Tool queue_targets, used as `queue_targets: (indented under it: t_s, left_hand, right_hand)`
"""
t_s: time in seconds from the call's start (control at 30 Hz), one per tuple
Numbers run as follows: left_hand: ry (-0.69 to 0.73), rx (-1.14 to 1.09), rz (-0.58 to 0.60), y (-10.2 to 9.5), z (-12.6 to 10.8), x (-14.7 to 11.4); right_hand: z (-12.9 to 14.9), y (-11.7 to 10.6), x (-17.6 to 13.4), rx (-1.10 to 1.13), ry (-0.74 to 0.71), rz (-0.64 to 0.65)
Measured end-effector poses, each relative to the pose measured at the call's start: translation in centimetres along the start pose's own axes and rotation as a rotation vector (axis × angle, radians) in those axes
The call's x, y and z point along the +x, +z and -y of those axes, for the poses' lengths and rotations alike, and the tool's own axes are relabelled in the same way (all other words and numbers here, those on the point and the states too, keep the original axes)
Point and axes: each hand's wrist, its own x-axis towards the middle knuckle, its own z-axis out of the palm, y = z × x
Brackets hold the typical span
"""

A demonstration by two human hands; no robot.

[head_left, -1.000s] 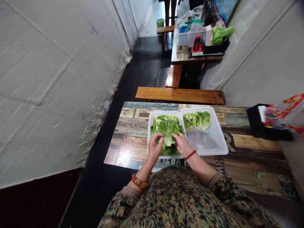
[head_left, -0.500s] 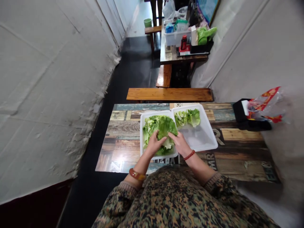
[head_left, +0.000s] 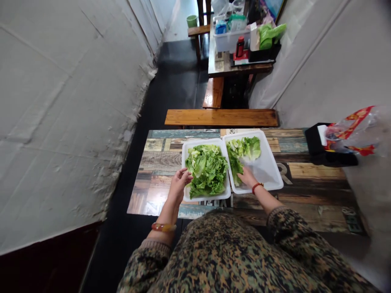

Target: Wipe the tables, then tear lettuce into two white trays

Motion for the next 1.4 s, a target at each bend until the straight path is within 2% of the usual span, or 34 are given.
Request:
queue_targets:
  t_s: [0.07,0.13,0.23,0.37,0.47,0.57,0.67,0.73,0.83,0.9,1.03,1.2,1.3,1.4]
  left_hand:
    - [0.004,0.0,-0.024,-0.4,0.1,0.2]
    - [0.016,0.029,-0.042,-0.8,0.2,0.3]
    - [0.082,0.197,-0.005,-0.8,1.0,0.3]
    - [0.232,0.493,0.155,0.3,2.3,0.3]
    - [0.297,0.594,0.176,0.5,2.7,0.5]
    - [0.29,0.597,0.131,-0.1,2.4,0.5]
    - [0.267,0.561,0.082,-1.0,2.1,0.2]
    - [0.255,0.528,0.055,-1.3,2.0,-0.2]
    - [0.246,0.481,0.039,-1.1,2.0,-1.0]
    - [0.25,0.458,0.044,-0.8,1.9,-1.5]
    - [0.249,0.432,0.043,-0.4,2.0,-2.7]
    - [0.244,0.416,0.019,-0.8,2.5,-3.6]
    - [0.229,0.394,0.014,-1.3,2.7,-3.8]
    - [0.197,0.366,0.026,-1.4,2.6,-4.0]
  right_hand:
    - [-0.5,0.1,0.1,-0.156,-0.005,-0.006]
    - [-1.0,-0.2,0.3,-0.412,-0.034,0.006]
    - [-1.6,-0.6,0.3,-0.691,-0.078,0.11]
    - [-1.8,-0.5,0.4,-0.733,-0.1,0.217]
    - [-1.4,-1.2,0.5,-0.758,-0.095,0.23]
    - [-0.2,-2.5,0.1,-0.796,-0.102,0.162]
    - [2.0,-2.9,-1.8,-0.78,-0.238,-0.033]
    - [3.8,-2.1,-4.0,-0.703,-0.367,-0.052]
    - [5.9,0.6,-7.7,-0.707,-0.528,0.156]
    - [6.5,2.7,-9.7,-0.826,-0.612,0.22]
    - [5.7,6.0,-11.4,-0.947,-0.663,0.134]
    - [3.5,7.3,-10.5,-0.76,-0.592,0.04]
    - [3.0,6.6,-9.8,-0.478,-0.447,-0.022]
    - [3.6,5.3,-9.3,-0.12,-0.258,0.053]
